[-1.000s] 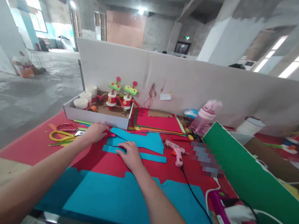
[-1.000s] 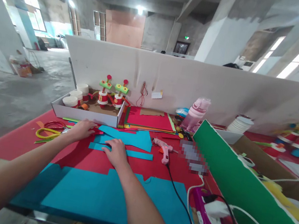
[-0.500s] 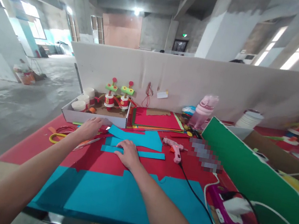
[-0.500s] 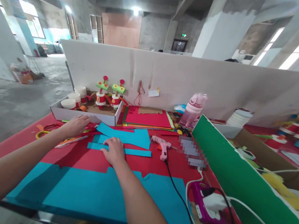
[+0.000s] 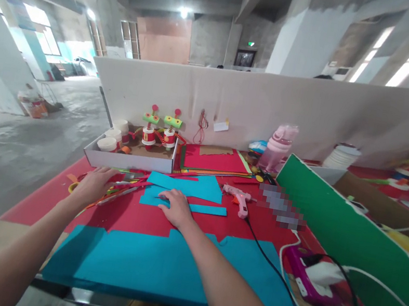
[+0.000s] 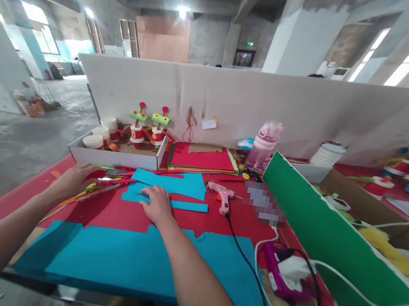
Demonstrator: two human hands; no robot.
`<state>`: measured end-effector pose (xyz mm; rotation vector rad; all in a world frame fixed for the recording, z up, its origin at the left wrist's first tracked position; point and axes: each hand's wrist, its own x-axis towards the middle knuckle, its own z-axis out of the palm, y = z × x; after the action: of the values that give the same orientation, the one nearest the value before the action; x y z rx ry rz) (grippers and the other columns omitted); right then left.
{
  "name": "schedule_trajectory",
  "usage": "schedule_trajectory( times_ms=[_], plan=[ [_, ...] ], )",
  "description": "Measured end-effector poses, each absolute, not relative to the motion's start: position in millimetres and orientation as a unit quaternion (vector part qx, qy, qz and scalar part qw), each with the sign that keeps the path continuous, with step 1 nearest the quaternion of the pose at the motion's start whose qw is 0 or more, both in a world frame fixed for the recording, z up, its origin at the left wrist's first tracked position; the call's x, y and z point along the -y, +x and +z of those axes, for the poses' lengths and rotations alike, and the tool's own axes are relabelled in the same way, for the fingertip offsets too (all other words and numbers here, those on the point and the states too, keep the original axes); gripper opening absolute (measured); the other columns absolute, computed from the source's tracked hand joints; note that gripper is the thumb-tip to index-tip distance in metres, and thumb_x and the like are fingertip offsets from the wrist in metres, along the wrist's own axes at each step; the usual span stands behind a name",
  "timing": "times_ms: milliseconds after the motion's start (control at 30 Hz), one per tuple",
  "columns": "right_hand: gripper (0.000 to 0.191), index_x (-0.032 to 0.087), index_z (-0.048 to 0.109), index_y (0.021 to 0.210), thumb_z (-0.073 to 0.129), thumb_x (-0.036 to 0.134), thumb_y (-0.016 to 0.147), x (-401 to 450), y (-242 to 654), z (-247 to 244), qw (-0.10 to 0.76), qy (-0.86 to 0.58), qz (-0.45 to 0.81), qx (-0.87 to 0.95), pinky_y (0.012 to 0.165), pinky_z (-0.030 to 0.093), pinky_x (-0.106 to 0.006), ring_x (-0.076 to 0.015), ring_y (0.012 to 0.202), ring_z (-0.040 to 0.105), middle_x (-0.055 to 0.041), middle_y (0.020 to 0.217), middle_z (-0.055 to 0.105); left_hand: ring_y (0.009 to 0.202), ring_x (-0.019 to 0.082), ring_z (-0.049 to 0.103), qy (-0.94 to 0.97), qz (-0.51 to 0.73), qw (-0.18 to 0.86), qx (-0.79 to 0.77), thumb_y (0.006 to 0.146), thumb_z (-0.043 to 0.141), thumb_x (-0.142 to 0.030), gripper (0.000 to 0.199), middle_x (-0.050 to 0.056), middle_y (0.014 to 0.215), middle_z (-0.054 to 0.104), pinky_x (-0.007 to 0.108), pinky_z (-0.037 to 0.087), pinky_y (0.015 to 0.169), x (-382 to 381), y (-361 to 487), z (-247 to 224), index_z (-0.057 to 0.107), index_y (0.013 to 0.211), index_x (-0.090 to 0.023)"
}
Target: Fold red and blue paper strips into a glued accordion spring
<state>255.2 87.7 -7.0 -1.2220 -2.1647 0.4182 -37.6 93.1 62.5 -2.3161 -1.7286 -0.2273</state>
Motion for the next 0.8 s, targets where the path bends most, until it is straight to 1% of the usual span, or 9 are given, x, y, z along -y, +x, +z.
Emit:
schedule_trajectory(
  times_ms=[67, 167, 233, 300, 400, 533, 667, 800],
  plan=[
    [0.034, 0.031, 0.062, 0.115, 0.067, 0.026, 0.082, -87, 255, -7, 0.301, -0.443, 0.138, 0.833, 0.087, 0.039, -0.035, -0.0213, 0.102, 0.050, -0.0039, 0.111, 0.059, 0.103, 0.028, 0.057, -0.813, -0.097, 0.088, 0.567, 0.087, 0.042, -0.032, 0.038, 0.012, 0.113, 0.060, 0.038, 0.045, 0.085, -87, -41, 52, 0.059, 0.118, -0.019],
    [0.034, 0.033, 0.063, 0.117, 0.061, 0.020, 0.086, -86, 255, -7, 0.287, -0.410, 0.116, 0.858, 0.088, 0.038, -0.035, -0.0207, 0.103, 0.048, -0.0026, 0.117, 0.058, 0.104, 0.028, 0.055, -0.830, -0.108, 0.066, 0.543, 0.088, 0.042, -0.032, 0.038, 0.012, 0.113, 0.060, 0.040, 0.044, 0.088, -79, -41, 39, 0.060, 0.119, -0.019],
    [0.032, 0.033, 0.064, 0.115, 0.058, 0.019, 0.088, -86, 254, -8, 0.281, -0.398, 0.114, 0.866, 0.089, 0.037, -0.035, -0.0200, 0.103, 0.047, -0.0023, 0.116, 0.059, 0.104, 0.028, 0.054, -0.833, -0.110, 0.067, 0.539, 0.089, 0.041, -0.032, 0.039, 0.012, 0.111, 0.061, 0.041, 0.043, 0.089, -76, -40, 33, 0.060, 0.121, -0.021],
    [0.027, 0.033, 0.067, 0.112, 0.056, 0.023, 0.089, -87, 254, -10, 0.279, -0.397, 0.119, 0.866, 0.089, 0.038, -0.034, -0.0197, 0.102, 0.048, -0.0023, 0.114, 0.060, 0.104, 0.028, 0.053, -0.831, -0.115, 0.071, 0.540, 0.089, 0.040, -0.032, 0.039, 0.011, 0.109, 0.062, 0.042, 0.042, 0.089, -73, -39, 30, 0.060, 0.121, -0.023],
    [0.023, 0.033, 0.069, 0.108, 0.054, 0.027, 0.091, -90, 253, -12, 0.281, -0.402, 0.130, 0.862, 0.088, 0.039, -0.034, -0.0189, 0.099, 0.049, -0.0023, 0.111, 0.062, 0.101, 0.028, 0.053, -0.834, -0.118, 0.069, 0.535, 0.090, 0.039, -0.032, 0.038, 0.010, 0.106, 0.063, 0.042, 0.041, 0.089, -71, -41, 26, 0.063, 0.118, -0.025],
    [0.026, 0.033, 0.069, 0.108, 0.050, 0.023, 0.093, -92, 252, -13, 0.281, -0.409, 0.143, 0.856, 0.088, 0.040, -0.033, -0.0186, 0.098, 0.050, -0.0031, 0.111, 0.062, 0.102, 0.029, 0.052, -0.834, -0.116, 0.069, 0.535, 0.090, 0.037, -0.033, 0.040, 0.011, 0.108, 0.063, 0.044, 0.040, 0.090, -70, -49, 21, 0.064, 0.117, -0.023],
    [0.030, 0.032, 0.067, 0.112, 0.052, 0.018, 0.091, -90, 252, -9, 0.278, -0.419, 0.150, 0.851, 0.089, 0.040, -0.033, -0.0188, 0.100, 0.050, -0.0044, 0.111, 0.061, 0.105, 0.030, 0.051, -0.820, -0.128, 0.073, 0.553, 0.090, 0.036, -0.036, 0.043, 0.012, 0.108, 0.061, 0.044, 0.042, 0.089, -72, -53, 19, 0.062, 0.121, -0.022],
    [0.033, 0.031, 0.064, 0.118, 0.054, 0.018, 0.090, -88, 253, -7, 0.275, -0.429, 0.151, 0.847, 0.090, 0.040, -0.033, -0.0190, 0.103, 0.049, -0.0049, 0.112, 0.060, 0.104, 0.029, 0.052, -0.825, -0.136, 0.063, 0.544, 0.089, 0.036, -0.035, 0.041, 0.011, 0.107, 0.062, 0.043, 0.043, 0.089, -72, -47, 21, 0.063, 0.118, -0.024]
  ],
)
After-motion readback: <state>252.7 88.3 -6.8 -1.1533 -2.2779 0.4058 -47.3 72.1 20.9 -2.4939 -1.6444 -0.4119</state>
